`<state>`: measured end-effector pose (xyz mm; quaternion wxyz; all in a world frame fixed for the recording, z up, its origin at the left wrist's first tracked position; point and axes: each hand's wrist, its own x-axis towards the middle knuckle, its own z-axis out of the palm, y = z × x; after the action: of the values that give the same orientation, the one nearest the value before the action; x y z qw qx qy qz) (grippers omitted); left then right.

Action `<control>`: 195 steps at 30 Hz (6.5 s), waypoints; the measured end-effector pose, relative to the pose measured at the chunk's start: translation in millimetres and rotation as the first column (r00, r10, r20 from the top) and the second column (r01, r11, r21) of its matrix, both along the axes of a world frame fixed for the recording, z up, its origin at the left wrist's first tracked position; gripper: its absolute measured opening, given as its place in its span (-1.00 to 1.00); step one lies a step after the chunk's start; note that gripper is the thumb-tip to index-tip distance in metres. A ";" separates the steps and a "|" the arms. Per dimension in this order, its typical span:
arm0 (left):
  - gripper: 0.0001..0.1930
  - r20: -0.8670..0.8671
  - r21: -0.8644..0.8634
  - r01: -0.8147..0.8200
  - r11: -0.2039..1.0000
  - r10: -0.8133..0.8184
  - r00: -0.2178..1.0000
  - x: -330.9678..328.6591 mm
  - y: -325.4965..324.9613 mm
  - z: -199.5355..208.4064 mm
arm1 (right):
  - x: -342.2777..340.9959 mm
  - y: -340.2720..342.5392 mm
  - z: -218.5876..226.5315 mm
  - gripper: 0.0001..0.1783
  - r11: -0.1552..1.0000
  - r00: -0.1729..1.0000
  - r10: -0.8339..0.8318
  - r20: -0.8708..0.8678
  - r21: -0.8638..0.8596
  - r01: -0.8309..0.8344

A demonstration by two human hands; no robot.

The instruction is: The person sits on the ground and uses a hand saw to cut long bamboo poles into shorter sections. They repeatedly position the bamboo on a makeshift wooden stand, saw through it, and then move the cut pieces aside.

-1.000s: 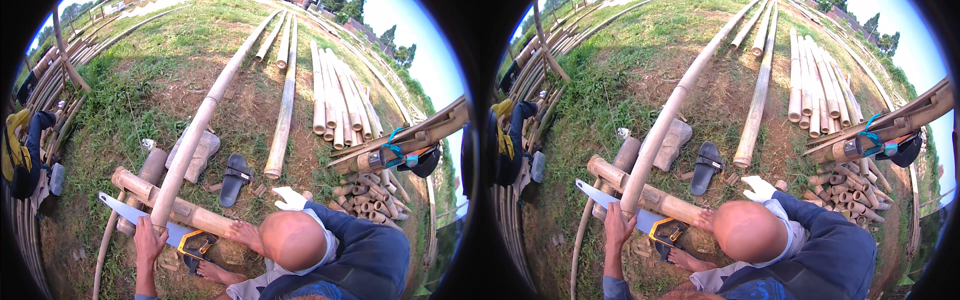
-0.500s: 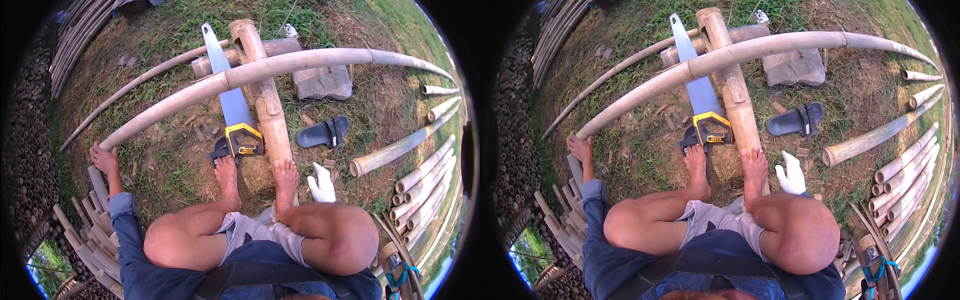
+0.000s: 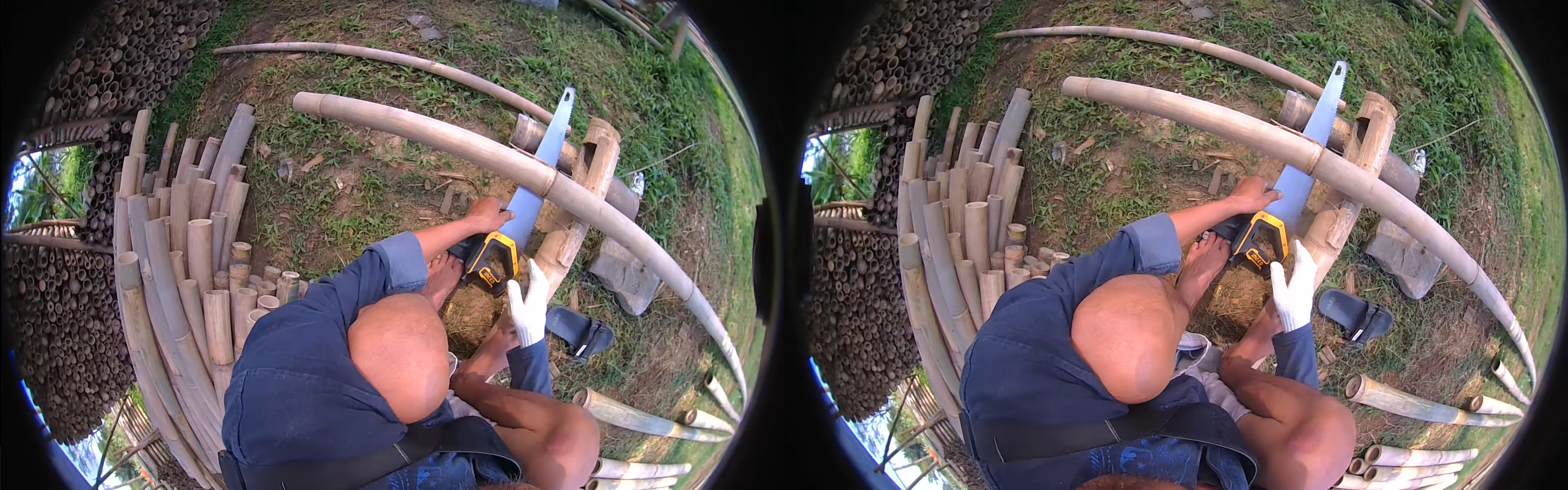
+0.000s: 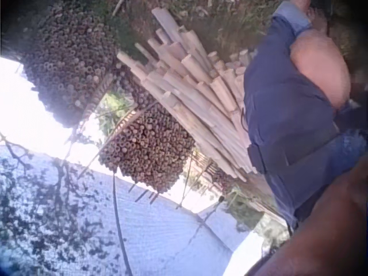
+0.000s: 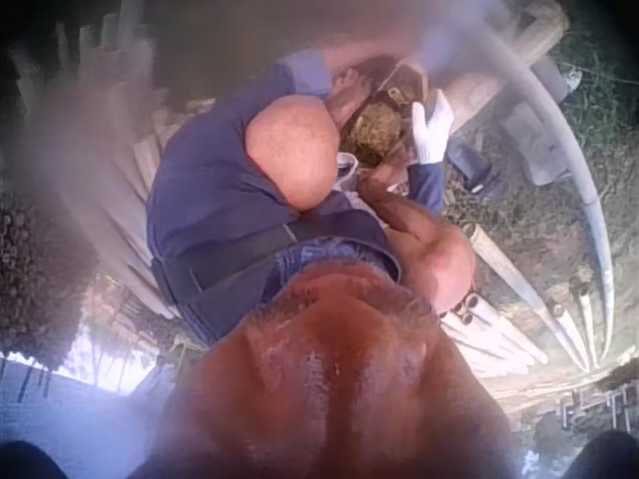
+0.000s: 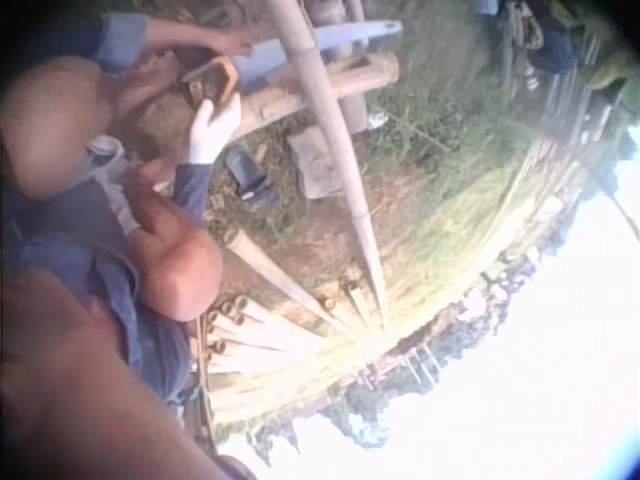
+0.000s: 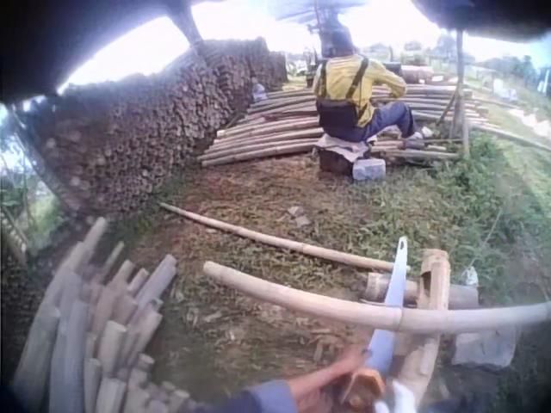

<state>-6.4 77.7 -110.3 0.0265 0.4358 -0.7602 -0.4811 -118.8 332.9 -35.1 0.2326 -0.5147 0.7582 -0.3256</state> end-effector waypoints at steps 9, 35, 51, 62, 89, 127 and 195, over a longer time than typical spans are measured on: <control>-0.56 -0.242 0.862 -0.227 0.454 0.760 0.603 143.3 79.0 42.8 | 11.3 -46.0 5.5 -0.15 0.955 0.460 -0.235 0.856 0.291 -0.053; -0.13 0.228 -0.721 0.488 0.492 -0.498 0.837 -45.9 -78.0 137.8 | -84.0 185.7 67.2 -0.40 -0.069 -0.032 -0.666 0.745 -0.019 0.997; -0.32 0.357 -0.800 0.455 0.391 -0.300 0.885 210.1 -169.3 138.0 | -48.8 226.6 -57.4 -0.11 0.218 0.236 -0.952 -0.194 0.112 0.970; -0.28 0.841 -0.362 0.515 0.777 0.034 0.540 313.4 -344.6 175.9 | -15.5 179.1 5.1 -0.36 0.650 0.678 -0.706 -0.203 0.193 0.735; -0.45 0.186 -0.950 0.205 0.238 -0.099 0.978 -96.9 -346.1 143.8 | -54.6 127.1 38.8 -0.38 0.881 0.884 -0.464 -0.058 0.075 0.467; 0.14 0.061 -0.596 0.572 0.564 -0.679 0.732 -74.5 -22.4 248.7 | -217.9 -66.3 185.8 -0.33 0.924 0.699 0.364 -0.616 0.145 -0.353; -0.58 0.208 -0.942 0.139 0.307 0.204 0.957 321.6 -213.5 186.1 | -232.8 -132.2 157.8 -0.14 0.702 0.829 0.557 -0.058 0.565 -0.432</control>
<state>315.2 -135.8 75.8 0.1763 0.4165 -0.8825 0.1289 -351.6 200.7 122.8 0.3573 -0.6487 0.6713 0.0315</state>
